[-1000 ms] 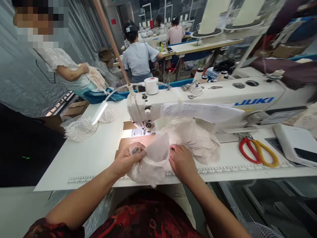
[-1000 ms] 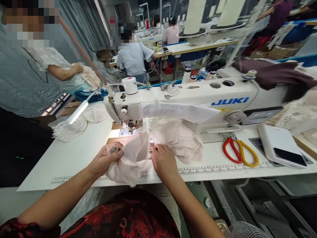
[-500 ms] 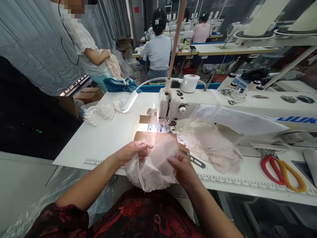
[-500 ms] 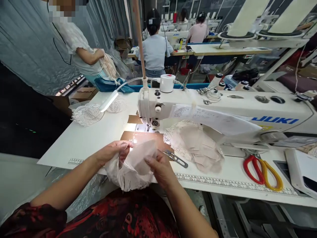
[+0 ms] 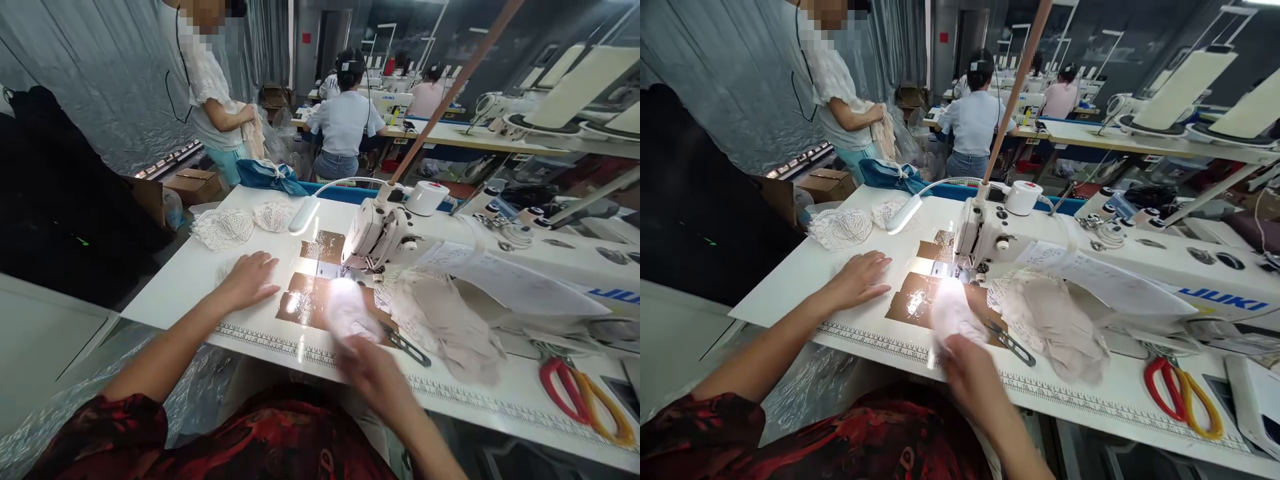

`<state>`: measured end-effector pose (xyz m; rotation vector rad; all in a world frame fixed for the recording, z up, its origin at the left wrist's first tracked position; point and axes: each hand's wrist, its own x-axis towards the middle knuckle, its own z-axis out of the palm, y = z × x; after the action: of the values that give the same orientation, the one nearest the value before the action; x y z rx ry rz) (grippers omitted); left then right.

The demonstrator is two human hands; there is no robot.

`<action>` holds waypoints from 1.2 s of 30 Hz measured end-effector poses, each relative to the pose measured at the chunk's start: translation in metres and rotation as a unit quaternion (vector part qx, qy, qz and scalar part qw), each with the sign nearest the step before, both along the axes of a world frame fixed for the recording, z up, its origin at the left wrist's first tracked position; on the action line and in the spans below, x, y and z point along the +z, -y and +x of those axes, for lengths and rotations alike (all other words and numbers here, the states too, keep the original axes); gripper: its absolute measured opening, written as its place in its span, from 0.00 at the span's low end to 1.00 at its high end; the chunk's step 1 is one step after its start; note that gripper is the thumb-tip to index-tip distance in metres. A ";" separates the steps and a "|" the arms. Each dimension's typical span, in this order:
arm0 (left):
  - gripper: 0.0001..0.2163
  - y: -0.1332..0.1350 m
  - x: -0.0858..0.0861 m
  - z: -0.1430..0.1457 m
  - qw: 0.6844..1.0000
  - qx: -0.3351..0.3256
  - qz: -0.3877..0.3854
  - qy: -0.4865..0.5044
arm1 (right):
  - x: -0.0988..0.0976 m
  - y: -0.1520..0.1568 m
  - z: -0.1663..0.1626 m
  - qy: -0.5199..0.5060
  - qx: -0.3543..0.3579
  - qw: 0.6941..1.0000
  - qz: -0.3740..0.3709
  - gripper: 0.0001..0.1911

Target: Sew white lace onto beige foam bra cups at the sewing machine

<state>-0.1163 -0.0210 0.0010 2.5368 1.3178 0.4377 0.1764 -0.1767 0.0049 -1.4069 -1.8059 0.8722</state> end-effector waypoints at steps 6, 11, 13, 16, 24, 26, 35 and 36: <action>0.33 0.067 0.006 0.033 0.958 -0.158 -0.150 0.188 | -0.013 -0.035 -0.063 -0.116 0.088 0.989 -0.037 0.07; 0.06 0.071 -0.009 0.040 0.949 -0.040 -0.157 0.271 | 0.018 -0.031 -0.048 0.021 0.060 0.973 0.224 0.06; 0.05 0.065 -0.015 0.035 0.948 0.024 -0.135 0.287 | 0.023 -0.031 -0.038 0.059 0.006 0.947 0.317 0.08; 0.13 0.064 -0.016 0.027 0.917 0.011 -0.242 0.315 | 0.022 -0.034 -0.027 0.068 -0.092 0.932 0.344 0.08; 0.42 0.083 0.007 0.029 0.726 -0.219 -0.548 0.354 | -0.006 -0.044 -0.043 -0.218 0.094 0.954 -0.180 0.12; 0.46 0.080 0.008 0.032 0.821 -0.111 -0.455 0.324 | -0.011 -0.040 -0.048 -0.290 0.092 0.915 -0.263 0.16; 0.20 0.062 -0.012 0.042 0.724 -0.100 -0.545 0.412 | -0.014 -0.036 -0.043 -0.345 -0.056 0.918 -0.189 0.37; 0.17 0.063 -0.013 0.043 0.728 -0.084 -0.541 0.412 | -0.015 -0.036 -0.042 -0.340 -0.075 0.919 -0.187 0.39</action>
<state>-0.0731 -0.0842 -0.0116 1.1801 0.6226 0.4640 0.1343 -0.1411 -0.0097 -1.2188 -1.0255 1.4587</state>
